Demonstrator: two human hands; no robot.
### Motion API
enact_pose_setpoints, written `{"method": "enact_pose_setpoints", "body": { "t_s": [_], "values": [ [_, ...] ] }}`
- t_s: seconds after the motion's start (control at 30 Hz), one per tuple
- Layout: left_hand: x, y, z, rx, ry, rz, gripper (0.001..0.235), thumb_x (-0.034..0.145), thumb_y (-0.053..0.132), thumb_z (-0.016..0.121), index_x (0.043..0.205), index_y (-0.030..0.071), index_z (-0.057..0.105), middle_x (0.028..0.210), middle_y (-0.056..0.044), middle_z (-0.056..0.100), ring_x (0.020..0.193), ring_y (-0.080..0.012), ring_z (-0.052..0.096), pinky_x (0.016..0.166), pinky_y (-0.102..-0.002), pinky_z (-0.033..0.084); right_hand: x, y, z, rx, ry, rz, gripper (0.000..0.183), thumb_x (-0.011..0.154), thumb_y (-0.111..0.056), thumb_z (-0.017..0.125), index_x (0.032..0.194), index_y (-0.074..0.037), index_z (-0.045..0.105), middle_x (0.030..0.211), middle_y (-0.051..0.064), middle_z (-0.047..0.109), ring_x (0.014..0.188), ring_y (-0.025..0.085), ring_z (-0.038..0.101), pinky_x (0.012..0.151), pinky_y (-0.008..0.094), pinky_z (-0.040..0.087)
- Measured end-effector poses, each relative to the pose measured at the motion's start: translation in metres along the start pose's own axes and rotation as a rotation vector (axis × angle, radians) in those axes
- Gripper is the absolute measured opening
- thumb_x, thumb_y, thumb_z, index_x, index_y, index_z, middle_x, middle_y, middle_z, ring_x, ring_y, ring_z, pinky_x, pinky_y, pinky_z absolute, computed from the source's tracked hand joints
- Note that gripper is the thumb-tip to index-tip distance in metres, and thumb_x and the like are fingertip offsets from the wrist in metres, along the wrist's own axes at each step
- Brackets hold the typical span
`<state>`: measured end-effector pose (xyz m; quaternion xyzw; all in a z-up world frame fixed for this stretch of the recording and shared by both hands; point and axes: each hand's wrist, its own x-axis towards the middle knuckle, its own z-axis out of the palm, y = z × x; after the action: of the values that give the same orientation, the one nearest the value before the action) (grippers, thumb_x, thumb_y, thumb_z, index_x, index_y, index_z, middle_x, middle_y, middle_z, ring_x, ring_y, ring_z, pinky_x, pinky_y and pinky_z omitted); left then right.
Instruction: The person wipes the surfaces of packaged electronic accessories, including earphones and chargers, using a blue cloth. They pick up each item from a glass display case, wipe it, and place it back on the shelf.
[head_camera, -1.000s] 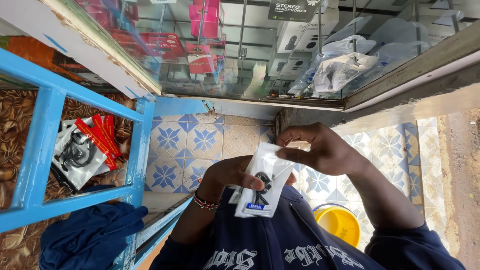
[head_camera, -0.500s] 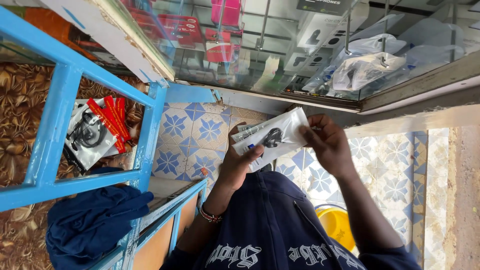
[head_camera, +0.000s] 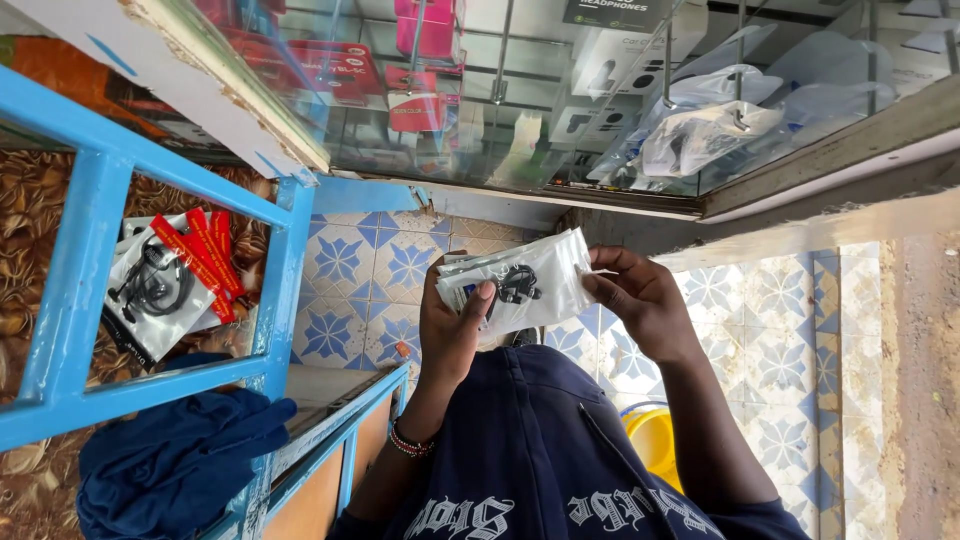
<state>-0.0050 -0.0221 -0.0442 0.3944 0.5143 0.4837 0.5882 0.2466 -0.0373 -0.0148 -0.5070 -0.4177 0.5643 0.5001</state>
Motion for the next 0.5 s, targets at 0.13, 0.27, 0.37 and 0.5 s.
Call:
{"method": "enact_pose_setpoints", "body": {
  "t_s": [0.13,0.27,0.37,0.5],
  "values": [
    [-0.002,-0.001,-0.002,-0.056,-0.021,0.072,0.058,0.091,0.027,0.081,0.137,0.008,0.051,0.120,-0.016,0.068,0.117,-0.0206,0.063,0.096,-0.046,0.057,-0.002,-0.013,0.016,-0.068,0.039,0.009,0.027,0.092,-0.001,0.073,0.114,0.011,0.065,0.096,0.016,0.066,0.086,0.020,0.071,0.083,0.038,0.060],
    [-0.004,-0.004,-0.002,-0.008,-0.017,0.160,0.062,0.091,0.028,0.080,0.138,0.007,0.046,0.121,-0.017,0.065,0.118,-0.0225,0.062,0.098,-0.047,0.057,-0.002,-0.014,0.026,-0.226,0.096,-0.031,0.022,0.092,-0.003,0.074,0.109,0.011,0.070,0.088,0.017,0.068,0.080,0.020,0.069,0.078,0.038,0.060],
    [-0.009,0.000,0.001,0.028,0.006,0.207,0.065,0.090,0.030,0.081,0.138,0.007,0.044,0.122,-0.018,0.063,0.120,-0.0240,0.062,0.100,-0.048,0.055,-0.005,-0.010,0.029,-0.351,0.167,-0.048,0.021,0.090,-0.004,0.077,0.106,0.008,0.072,0.083,0.015,0.070,0.075,0.018,0.071,0.073,0.035,0.061],
    [-0.016,0.012,0.009,0.069,0.013,0.260,0.069,0.091,0.031,0.080,0.140,0.006,0.039,0.123,-0.021,0.058,0.119,-0.0289,0.061,0.102,-0.052,0.053,-0.006,-0.008,0.044,-0.578,0.373,-0.179,0.008,0.091,-0.007,0.073,0.099,-0.004,0.072,0.073,0.005,0.073,0.065,0.014,0.074,0.063,0.030,0.060]
  ]
}}
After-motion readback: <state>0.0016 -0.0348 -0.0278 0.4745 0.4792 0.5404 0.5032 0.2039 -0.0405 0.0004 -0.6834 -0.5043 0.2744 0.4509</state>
